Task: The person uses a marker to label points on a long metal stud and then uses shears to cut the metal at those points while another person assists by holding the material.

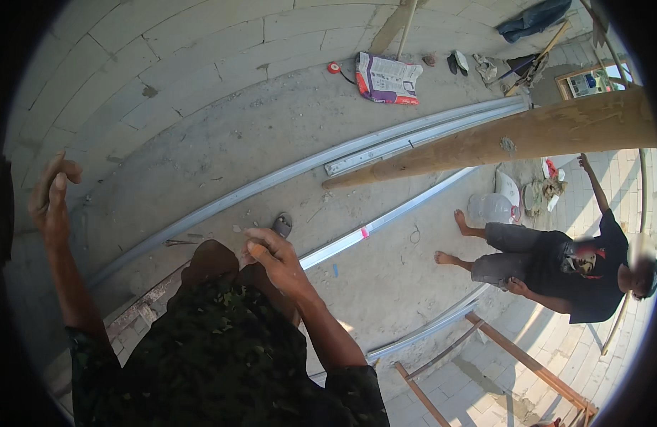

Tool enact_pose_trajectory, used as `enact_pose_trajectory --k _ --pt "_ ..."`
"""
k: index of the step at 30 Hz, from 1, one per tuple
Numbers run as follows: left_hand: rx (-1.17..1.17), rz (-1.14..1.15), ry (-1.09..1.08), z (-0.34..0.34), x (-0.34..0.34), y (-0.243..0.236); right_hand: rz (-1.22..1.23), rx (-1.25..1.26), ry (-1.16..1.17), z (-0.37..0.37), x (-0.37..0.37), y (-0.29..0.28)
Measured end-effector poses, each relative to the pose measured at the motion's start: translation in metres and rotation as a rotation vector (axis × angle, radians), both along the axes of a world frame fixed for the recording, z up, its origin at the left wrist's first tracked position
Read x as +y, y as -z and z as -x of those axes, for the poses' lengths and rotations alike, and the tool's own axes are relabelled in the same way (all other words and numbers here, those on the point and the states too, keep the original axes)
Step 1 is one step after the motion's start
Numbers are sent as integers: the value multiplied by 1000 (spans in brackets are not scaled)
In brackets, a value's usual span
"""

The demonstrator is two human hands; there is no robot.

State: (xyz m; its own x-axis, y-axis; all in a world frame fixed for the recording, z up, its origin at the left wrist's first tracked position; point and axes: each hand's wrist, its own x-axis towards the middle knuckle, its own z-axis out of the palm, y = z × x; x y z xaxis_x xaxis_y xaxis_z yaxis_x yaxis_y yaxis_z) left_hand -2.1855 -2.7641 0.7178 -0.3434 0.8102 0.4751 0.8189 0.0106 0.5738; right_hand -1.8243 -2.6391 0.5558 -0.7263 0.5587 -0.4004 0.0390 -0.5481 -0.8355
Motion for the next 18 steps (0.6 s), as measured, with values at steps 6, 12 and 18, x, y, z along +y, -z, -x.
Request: enact_pose_trajectory --k 6,12,18 --pt "-627 267 -425 -21 -3 134 -85 -394 316 -76 45 65" --pt "-768 402 -419 -29 29 212 -154 -372 894 -104 95 27" --pt "-793 432 -246 3 126 237 -540 -408 1305 -111 153 -50"
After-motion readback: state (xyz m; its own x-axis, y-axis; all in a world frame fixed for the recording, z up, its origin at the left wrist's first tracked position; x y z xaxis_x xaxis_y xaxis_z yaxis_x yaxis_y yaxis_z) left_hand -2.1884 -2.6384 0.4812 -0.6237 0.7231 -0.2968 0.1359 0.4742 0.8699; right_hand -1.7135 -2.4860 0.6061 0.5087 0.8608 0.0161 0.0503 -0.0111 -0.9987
